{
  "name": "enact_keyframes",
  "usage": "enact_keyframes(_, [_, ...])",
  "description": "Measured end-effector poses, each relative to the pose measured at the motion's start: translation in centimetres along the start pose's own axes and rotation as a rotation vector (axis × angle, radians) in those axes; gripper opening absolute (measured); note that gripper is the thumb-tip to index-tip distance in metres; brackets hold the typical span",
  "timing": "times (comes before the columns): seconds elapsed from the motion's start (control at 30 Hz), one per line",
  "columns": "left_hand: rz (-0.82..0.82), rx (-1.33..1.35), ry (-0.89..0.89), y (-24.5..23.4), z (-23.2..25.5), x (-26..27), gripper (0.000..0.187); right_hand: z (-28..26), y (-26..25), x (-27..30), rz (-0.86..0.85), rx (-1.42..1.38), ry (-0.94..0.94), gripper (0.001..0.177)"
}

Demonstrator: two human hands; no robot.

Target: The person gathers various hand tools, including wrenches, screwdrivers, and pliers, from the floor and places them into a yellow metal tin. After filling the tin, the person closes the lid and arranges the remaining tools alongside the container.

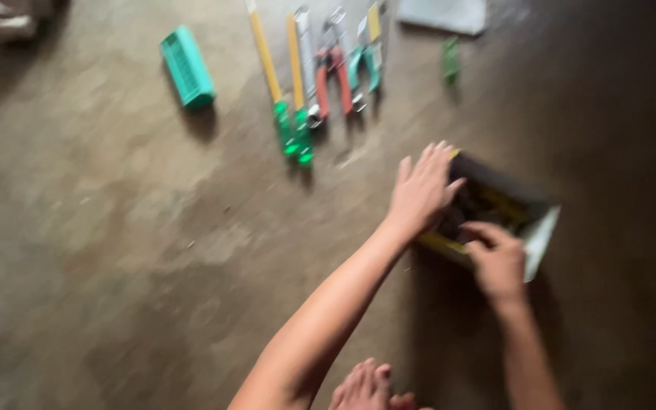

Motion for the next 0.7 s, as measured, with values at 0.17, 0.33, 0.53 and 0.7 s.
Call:
enact_keyframes(0.17, [-0.051,0.032,-0.167,1.9,-0.3,-0.3,0.061,0.0,-0.5,-1.6,-0.097,0.191,0.098,0.021])
enact_keyframes(0.33, [-0.061,0.146,-0.266,1.2,0.1,-0.2,0.058,-1.4,-0.3,-1.6,-0.075,0.253,0.162,0.019])
enact_keyframes(0.53, [-0.008,0.151,-0.29,0.8,1.0,-0.2,0.064,-3.1,-0.4,-0.9,0.031,0.357,0.125,0.017])
enact_keyframes(0.7, [-0.013,0.142,-0.298,0.3,0.5,0.2,0.067,-5.2,-0.2,-0.9,0.069,0.337,0.03,0.016])
Point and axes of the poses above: each hand's wrist, its own x-axis away from the middle knuckle, its own y-axis out of the palm, z = x × y, the point moved 3 cm from there along -x, towards the middle knuckle, and after that the axes turned 8 degrees about -y, right-handed, at the moved point
